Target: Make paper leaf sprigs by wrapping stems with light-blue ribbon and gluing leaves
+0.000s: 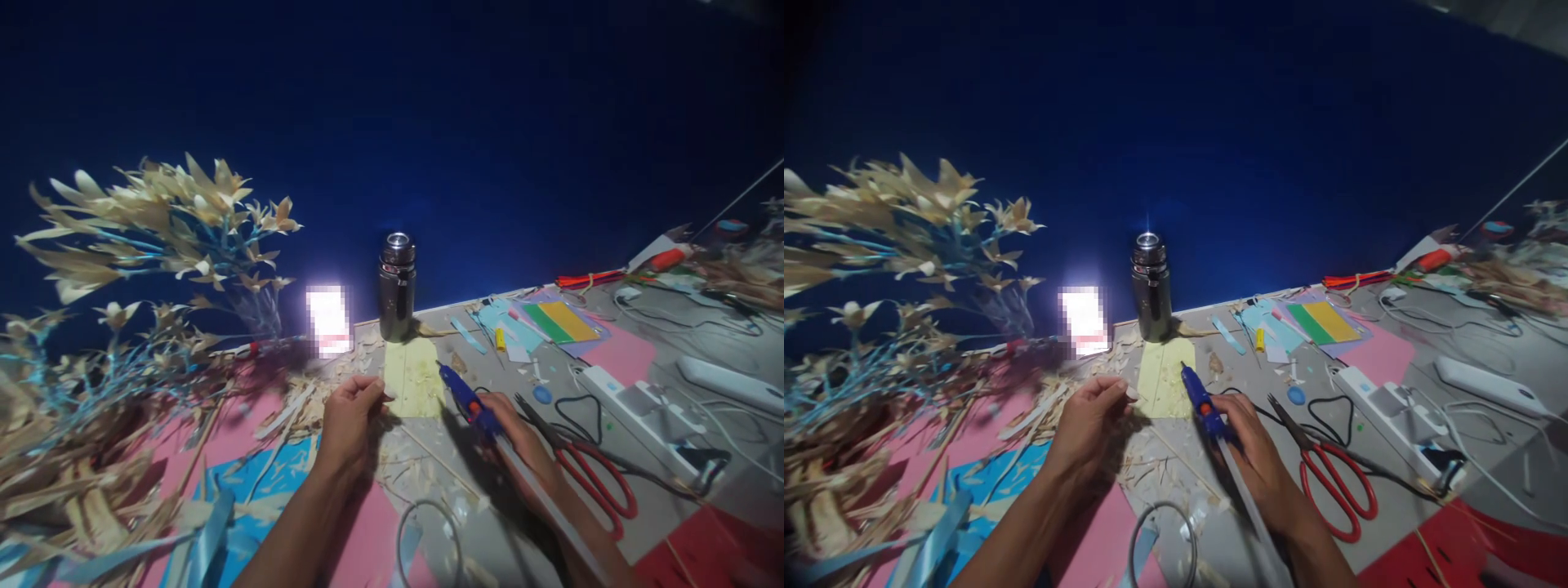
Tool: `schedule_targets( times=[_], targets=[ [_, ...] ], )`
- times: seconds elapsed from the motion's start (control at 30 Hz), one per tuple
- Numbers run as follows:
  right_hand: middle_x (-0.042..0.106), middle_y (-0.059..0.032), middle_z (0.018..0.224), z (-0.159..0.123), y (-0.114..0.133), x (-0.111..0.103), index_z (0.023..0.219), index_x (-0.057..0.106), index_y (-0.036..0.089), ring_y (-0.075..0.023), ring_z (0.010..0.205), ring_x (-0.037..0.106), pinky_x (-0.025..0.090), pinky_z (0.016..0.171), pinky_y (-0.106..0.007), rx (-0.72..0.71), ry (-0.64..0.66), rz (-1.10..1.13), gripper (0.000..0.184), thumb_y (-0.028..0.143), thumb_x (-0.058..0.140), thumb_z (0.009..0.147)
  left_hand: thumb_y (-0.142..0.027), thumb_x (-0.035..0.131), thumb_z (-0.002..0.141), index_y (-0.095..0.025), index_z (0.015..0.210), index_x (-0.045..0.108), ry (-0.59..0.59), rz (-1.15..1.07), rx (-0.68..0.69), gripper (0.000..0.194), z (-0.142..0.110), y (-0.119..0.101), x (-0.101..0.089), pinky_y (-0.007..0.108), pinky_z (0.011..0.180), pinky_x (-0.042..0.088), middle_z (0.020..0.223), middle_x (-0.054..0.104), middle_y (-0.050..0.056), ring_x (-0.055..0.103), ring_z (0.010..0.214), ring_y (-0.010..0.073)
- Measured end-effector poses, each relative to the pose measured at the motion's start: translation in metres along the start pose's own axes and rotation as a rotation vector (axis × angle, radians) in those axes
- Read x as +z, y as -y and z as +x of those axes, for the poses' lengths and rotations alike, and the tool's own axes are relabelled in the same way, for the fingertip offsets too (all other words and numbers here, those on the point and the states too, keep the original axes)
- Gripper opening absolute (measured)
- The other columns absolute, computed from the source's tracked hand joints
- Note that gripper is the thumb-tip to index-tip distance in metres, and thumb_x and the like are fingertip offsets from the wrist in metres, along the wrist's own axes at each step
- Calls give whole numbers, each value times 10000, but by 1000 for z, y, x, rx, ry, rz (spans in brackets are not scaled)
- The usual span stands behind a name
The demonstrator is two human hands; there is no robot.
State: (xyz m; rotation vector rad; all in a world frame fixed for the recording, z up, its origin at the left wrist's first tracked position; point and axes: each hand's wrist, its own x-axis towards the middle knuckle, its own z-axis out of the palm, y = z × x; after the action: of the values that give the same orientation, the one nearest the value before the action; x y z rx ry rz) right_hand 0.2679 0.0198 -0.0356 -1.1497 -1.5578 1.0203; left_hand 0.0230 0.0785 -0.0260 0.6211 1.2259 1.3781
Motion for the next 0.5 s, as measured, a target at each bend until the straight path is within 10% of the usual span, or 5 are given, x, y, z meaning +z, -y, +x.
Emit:
schedule_targets(
  times=[0.17,0.37,0.5],
  targets=[
    [554,-156,1417,-4,15,0,1212,643,228,-345,1370,476,372,1159,-520,-133,-56,-322,318,363,514,955,-260,832,611,-146,701,664,13,-1,3,223,-1,-8,-1,181,458,403,543,678,13,562,459,96],
    [723,-136,1093,-15,28,-2,1248,654,245,-315,988,705,566,883,-404,155,258,120,493,582,584,896,-284,841,602,-151,710,662,38,-4,16,248,-5,-16,0,184,504,424,544,677,1,571,483,96],
    [715,-113,969,-14,22,11,1165,689,235,-292,865,682,547,782,-377,77,272,95,496,617,609,858,-309,848,603,-153,689,663,47,6,19,257,-11,-20,1,201,515,426,538,667,3,574,495,109]
  ],
)
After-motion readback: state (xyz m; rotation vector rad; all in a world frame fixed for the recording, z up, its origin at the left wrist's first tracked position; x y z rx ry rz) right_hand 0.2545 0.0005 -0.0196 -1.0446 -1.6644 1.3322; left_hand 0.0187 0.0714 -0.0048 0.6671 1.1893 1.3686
